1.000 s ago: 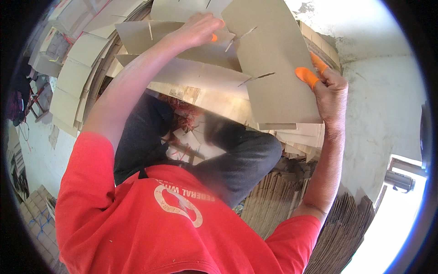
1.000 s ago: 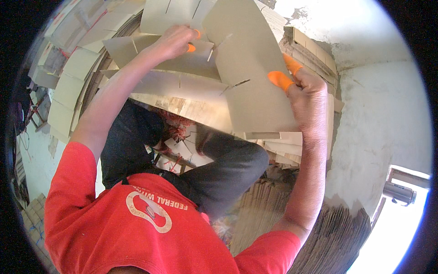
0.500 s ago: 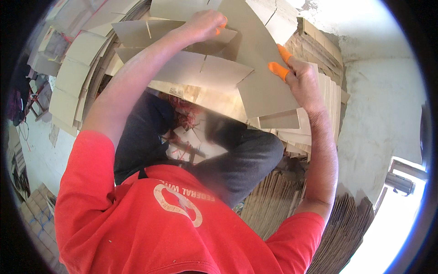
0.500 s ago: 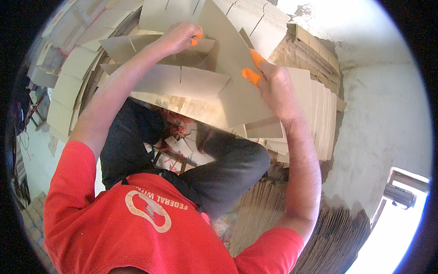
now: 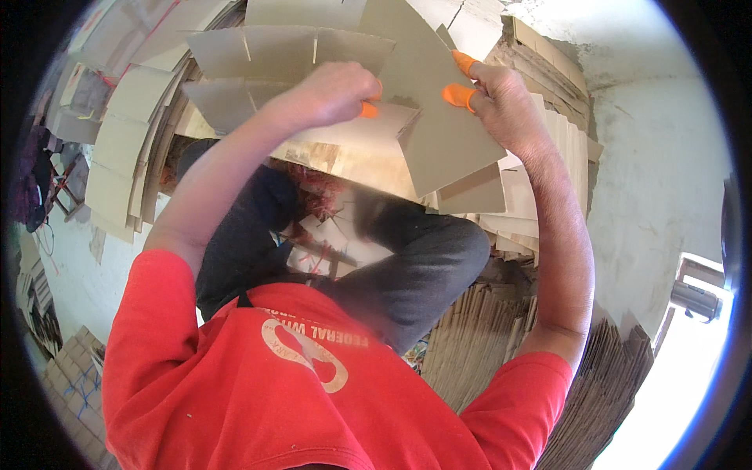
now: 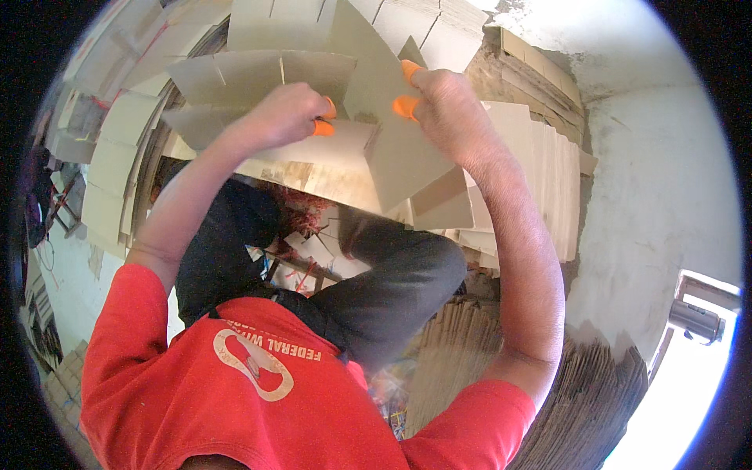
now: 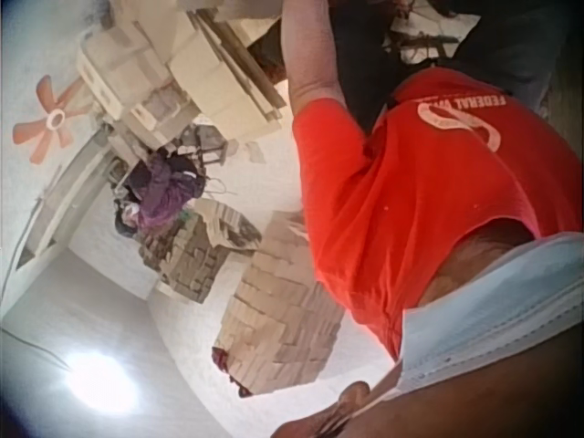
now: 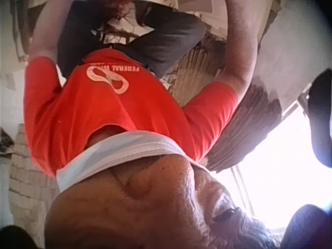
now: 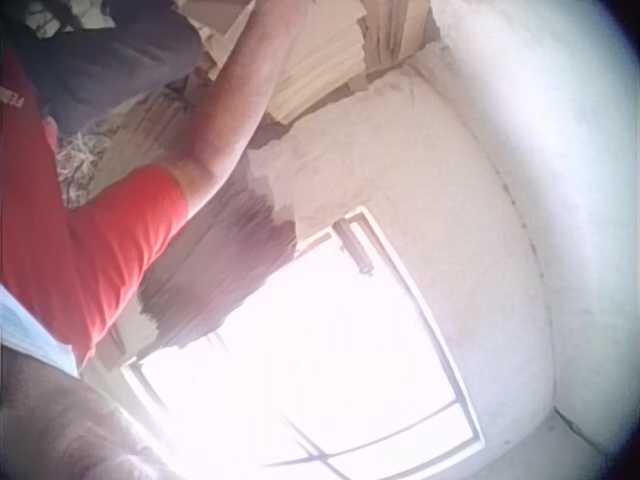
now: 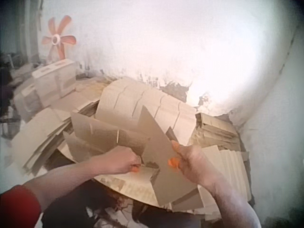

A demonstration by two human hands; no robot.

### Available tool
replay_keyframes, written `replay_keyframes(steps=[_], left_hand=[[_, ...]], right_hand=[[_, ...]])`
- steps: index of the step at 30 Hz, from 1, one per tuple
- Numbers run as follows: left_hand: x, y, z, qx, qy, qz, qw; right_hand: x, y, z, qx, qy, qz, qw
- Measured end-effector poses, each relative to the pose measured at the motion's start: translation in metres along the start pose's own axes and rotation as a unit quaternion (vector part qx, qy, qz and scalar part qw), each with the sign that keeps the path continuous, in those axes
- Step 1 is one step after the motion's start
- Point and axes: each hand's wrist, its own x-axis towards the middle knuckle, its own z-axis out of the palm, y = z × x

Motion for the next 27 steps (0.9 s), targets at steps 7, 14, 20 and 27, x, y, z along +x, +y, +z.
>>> replay_keyframes(steps=[7, 14, 20, 27], left_hand=[[0.009, 0.021, 0.016, -0.038, -0.016, 0.013, 0.999], [0.004, 0.018, 0.005, -0.039, -0.040, -0.044, 0.997], [0.016, 0.046, -0.006, 0.037, 0.048, 0.080, 0.995], [0.022, 0.046, 0.005, 0.053, -0.121, 0.102, 0.986]], right_hand=[[-0.014, 0.029, 0.043, -0.074, -0.015, -0.064, 0.995], [-0.054, 0.028, 0.020, -0.126, 0.097, 0.064, 0.985], [-0.142, 0.135, -0.007, -0.353, 0.278, 0.277, 0.849], [-0.220, 0.206, 0.050, -0.383, 0.065, 0.447, 0.806]])
